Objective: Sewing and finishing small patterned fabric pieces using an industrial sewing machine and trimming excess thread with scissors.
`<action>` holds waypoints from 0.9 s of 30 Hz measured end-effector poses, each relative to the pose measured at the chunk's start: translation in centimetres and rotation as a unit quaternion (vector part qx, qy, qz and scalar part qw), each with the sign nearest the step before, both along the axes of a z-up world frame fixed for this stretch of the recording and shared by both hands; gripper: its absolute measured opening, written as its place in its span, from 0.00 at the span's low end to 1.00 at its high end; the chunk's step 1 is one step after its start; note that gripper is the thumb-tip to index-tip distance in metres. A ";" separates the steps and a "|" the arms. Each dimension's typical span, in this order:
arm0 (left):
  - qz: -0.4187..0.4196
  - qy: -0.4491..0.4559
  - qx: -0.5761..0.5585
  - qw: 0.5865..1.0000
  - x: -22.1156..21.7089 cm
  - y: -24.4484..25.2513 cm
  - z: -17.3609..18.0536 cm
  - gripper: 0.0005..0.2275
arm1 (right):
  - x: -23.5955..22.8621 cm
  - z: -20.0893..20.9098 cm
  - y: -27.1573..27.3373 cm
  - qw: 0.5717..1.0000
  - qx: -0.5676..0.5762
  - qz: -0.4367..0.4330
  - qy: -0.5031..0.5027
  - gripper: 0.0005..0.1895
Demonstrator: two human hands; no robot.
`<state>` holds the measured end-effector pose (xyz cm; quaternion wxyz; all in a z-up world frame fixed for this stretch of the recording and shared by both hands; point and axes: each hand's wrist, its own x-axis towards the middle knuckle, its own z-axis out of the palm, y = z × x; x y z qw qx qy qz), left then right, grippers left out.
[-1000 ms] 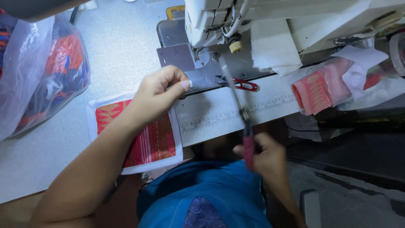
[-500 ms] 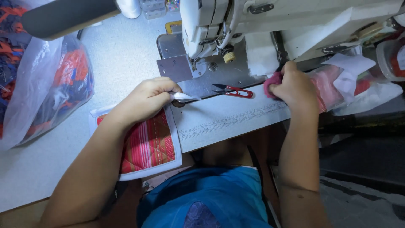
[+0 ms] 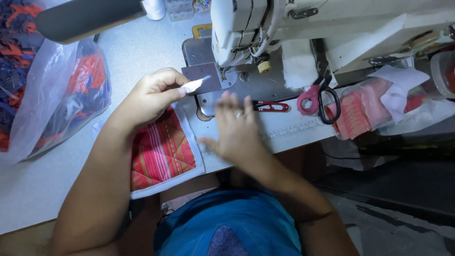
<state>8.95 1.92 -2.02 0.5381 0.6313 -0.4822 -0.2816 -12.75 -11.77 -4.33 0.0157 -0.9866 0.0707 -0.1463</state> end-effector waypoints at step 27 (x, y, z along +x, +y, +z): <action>0.063 -0.031 0.077 0.995 -1.1 -0.2 1.5 0.04 | -5.4 -0.5 5.5 0.992 0.060 0.103 -0.047 0.42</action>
